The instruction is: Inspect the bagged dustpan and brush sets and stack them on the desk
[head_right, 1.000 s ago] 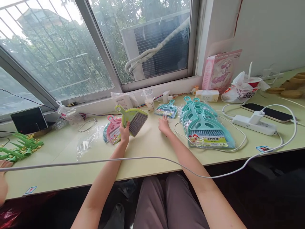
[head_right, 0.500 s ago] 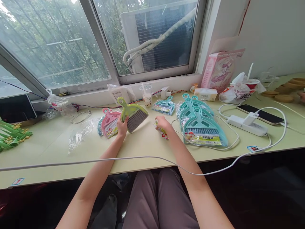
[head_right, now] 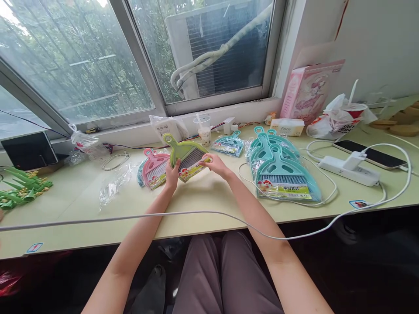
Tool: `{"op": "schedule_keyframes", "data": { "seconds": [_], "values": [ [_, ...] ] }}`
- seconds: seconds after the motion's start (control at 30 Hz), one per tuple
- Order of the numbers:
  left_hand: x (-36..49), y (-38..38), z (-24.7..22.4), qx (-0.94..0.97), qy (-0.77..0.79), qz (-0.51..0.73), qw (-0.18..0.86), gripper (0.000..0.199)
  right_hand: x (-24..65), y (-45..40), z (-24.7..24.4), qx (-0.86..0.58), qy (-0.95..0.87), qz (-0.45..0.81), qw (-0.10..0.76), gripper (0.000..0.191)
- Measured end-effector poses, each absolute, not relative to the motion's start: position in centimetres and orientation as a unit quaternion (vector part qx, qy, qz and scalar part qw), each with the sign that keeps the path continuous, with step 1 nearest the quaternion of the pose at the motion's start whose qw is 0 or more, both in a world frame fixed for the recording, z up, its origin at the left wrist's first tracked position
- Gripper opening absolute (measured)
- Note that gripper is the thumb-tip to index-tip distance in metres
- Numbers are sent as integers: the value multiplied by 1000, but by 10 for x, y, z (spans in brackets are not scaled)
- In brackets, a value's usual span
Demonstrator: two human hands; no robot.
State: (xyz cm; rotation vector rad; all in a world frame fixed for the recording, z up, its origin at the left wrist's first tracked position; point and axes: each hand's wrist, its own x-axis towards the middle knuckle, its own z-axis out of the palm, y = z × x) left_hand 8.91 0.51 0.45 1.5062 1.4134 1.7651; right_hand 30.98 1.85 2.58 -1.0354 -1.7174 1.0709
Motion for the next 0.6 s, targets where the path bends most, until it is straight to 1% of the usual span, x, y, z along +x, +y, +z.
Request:
{"op": "schedule_keyframes", "data": {
  "seconds": [0.07,0.13,0.23,0.3,0.43,0.6],
  "values": [
    [92,5,4,540,481,636,270,45,307,22,22,-447,-682,364,450,40],
    [96,4,4,533,473,628,312,51,306,25,18,-489,-674,309,460,36],
    [102,2,4,542,467,623,317,62,307,26,14,-540,-642,266,475,34],
    [105,1,4,557,452,626,307,65,306,26,13,-560,-622,250,486,36],
    [108,-1,3,561,432,626,328,65,303,24,13,-559,-639,236,472,36],
    [110,-1,0,588,403,604,356,70,298,18,15,-562,-698,128,425,21]
  ]
}}
